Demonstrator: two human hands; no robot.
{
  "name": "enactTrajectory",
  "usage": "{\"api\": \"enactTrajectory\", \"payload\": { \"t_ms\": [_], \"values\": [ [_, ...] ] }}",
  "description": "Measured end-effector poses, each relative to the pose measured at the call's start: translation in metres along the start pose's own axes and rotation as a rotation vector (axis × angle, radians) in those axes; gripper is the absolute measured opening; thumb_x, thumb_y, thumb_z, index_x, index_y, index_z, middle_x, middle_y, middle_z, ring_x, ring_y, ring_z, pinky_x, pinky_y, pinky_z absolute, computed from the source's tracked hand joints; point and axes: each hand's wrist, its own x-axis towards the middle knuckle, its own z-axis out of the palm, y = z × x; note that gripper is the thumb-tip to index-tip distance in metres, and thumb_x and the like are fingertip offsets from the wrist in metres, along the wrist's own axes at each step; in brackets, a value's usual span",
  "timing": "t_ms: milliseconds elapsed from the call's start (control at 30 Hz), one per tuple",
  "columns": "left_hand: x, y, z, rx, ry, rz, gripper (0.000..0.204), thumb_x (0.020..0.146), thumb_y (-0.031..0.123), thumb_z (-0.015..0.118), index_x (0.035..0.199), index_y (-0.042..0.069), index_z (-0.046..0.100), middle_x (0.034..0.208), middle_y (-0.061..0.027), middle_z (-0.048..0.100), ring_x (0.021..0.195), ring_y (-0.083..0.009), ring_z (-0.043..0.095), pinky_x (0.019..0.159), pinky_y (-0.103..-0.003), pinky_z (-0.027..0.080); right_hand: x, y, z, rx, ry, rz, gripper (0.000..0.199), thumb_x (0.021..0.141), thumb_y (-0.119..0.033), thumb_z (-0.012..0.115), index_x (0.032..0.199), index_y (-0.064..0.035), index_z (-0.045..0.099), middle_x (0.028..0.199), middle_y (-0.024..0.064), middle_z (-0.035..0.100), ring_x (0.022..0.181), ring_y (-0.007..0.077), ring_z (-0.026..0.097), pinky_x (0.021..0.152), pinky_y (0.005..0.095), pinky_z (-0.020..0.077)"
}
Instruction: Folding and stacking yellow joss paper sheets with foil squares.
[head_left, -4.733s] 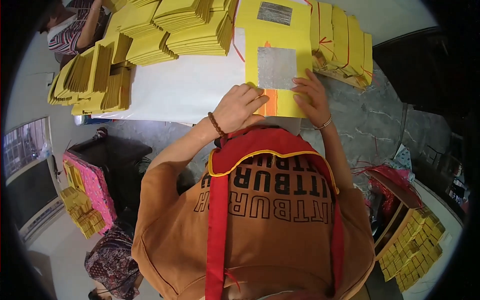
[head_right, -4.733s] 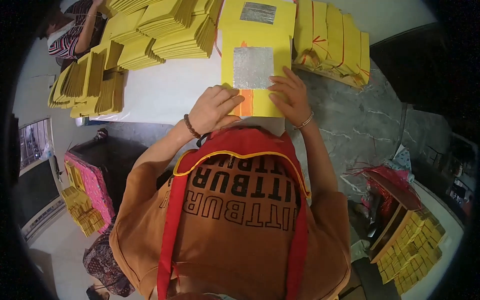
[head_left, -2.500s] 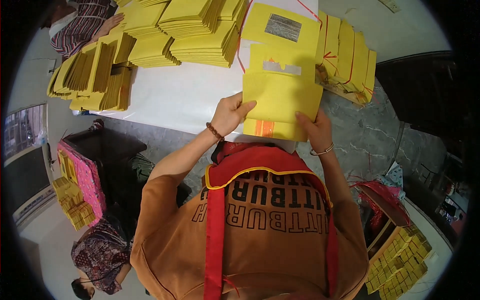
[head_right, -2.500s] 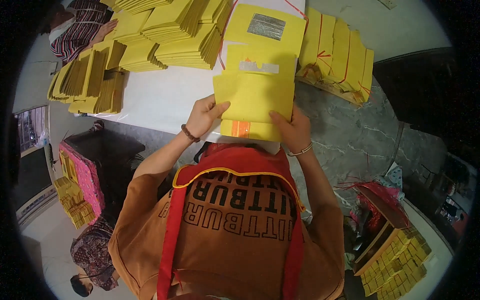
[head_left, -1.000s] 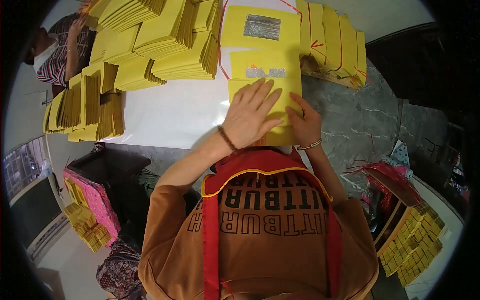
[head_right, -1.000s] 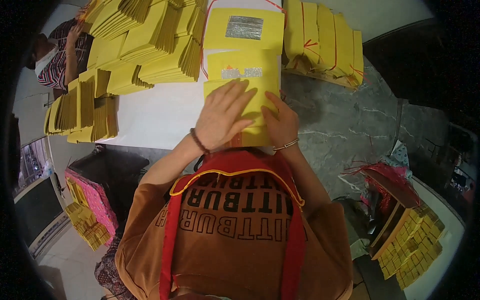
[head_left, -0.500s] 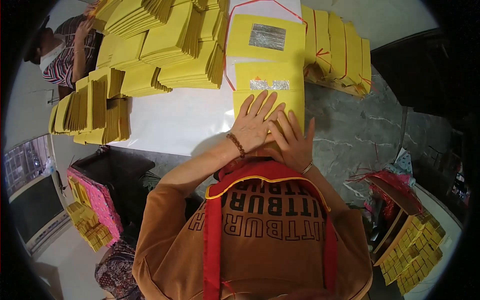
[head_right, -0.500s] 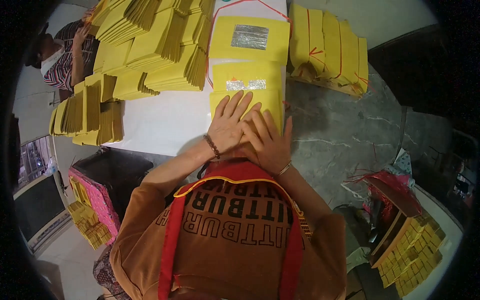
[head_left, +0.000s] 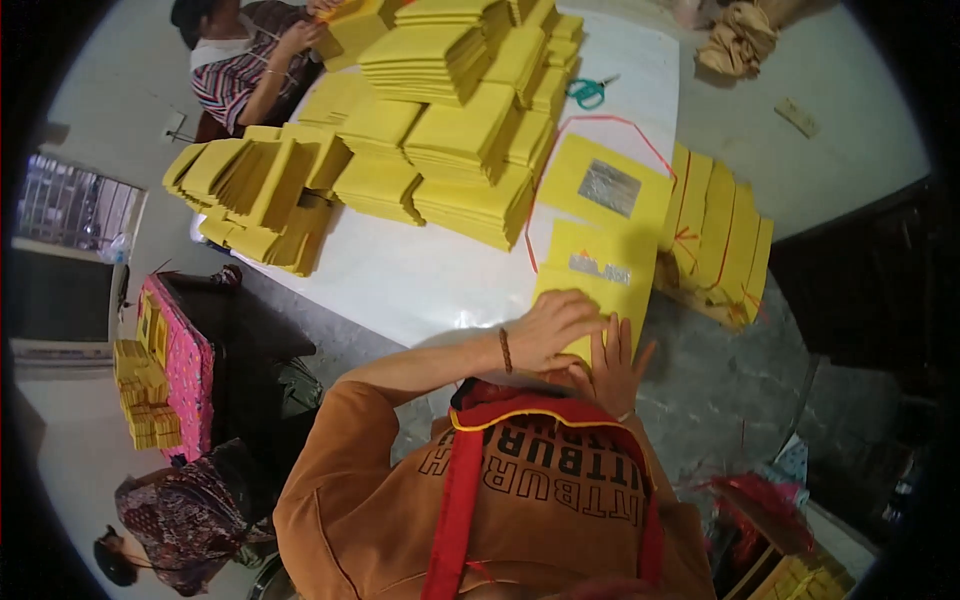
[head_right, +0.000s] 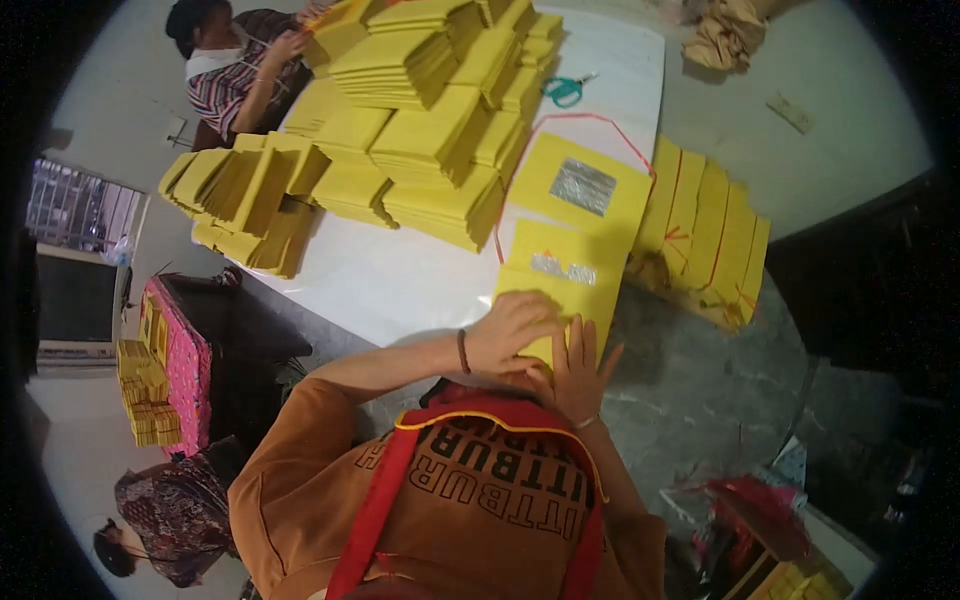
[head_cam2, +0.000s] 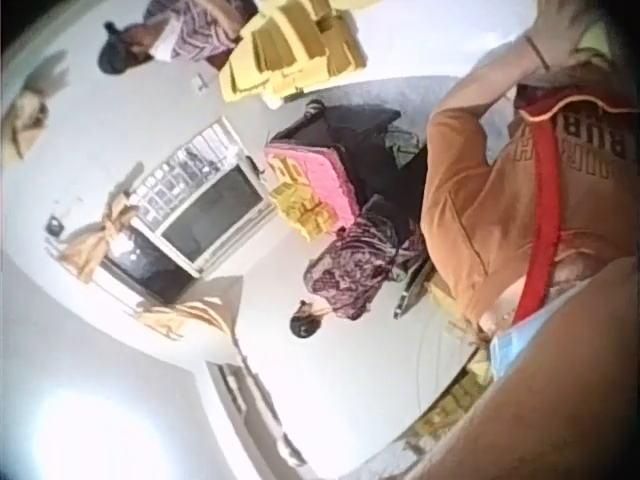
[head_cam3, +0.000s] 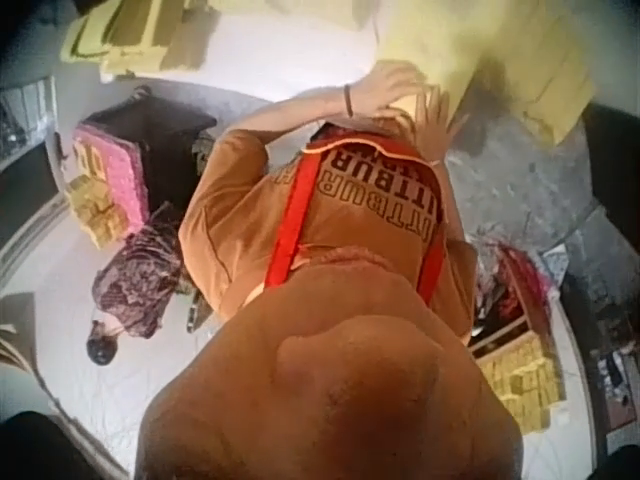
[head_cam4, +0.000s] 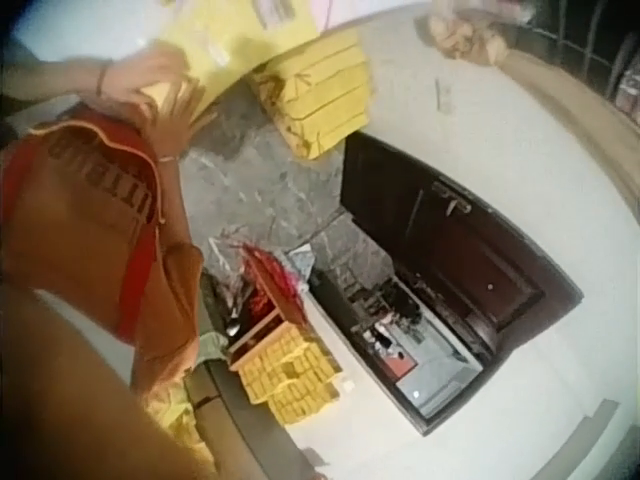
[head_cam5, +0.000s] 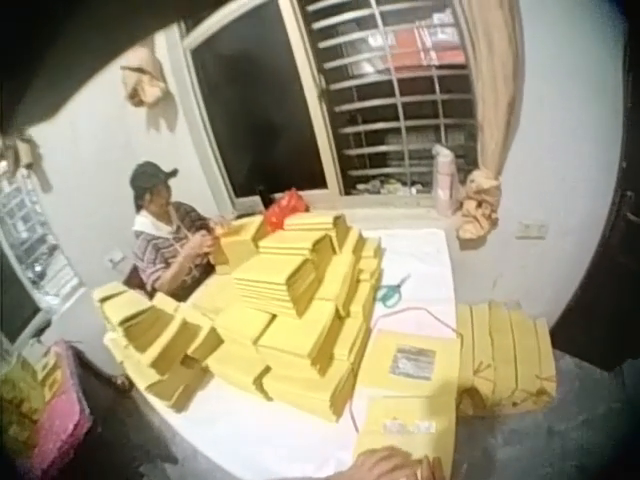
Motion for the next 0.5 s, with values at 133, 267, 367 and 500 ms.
{"api": "enactTrajectory", "payload": {
  "t_ms": [133,267,367,500],
  "values": [
    [0.002,0.013,-0.006,0.181,-0.032,0.058,0.058,0.069,0.031,0.065,0.116,0.001,0.048,0.115,-0.0118,0.049,0.105,-0.0280,0.045,0.087,-0.036,0.036,0.001,0.003,-0.006,0.286,-0.109,0.087,0.068,0.088,-0.053,0.027,0.135,-0.0038,0.033,0.142,0.0176,0.025,0.133,0.0305,0.021,0.101,0.0639,0.0012],
    [-0.001,0.026,0.007,0.489,-0.062,0.080,0.047,0.075,0.027,0.057,0.110,-0.004,0.053,0.105,-0.0158,0.054,0.098,-0.0261,0.051,0.083,-0.036,0.042,0.008,0.009,-0.024,0.756,-0.109,0.187,0.064,0.091,-0.046,0.025,0.138,-0.0029,0.026,0.144,0.0182,0.020,0.135,0.0307,0.016,0.103,0.0575,-0.0046],
    [0.003,0.034,0.017,0.742,-0.069,0.090,0.042,0.075,0.021,0.053,0.108,-0.004,0.056,0.103,-0.0157,0.055,0.095,-0.0254,0.052,0.079,-0.033,0.043,0.011,0.012,-0.027,0.911,-0.146,0.249,0.060,0.092,-0.040,0.022,0.139,-0.0031,0.024,0.145,0.0188,0.017,0.136,0.0309,0.014,0.104,0.0530,-0.0076],
    [0.011,0.031,0.017,0.774,-0.056,0.109,0.040,0.073,0.017,0.050,0.105,-0.005,0.057,0.094,-0.0116,0.055,0.090,-0.0230,0.052,0.074,-0.029,0.043,0.009,0.015,-0.016,0.951,-0.147,0.273,0.059,0.094,-0.040,0.021,0.140,-0.0041,0.023,0.146,0.0183,0.015,0.136,0.0297,0.013,0.106,0.0512,-0.0032]
  ]
}}
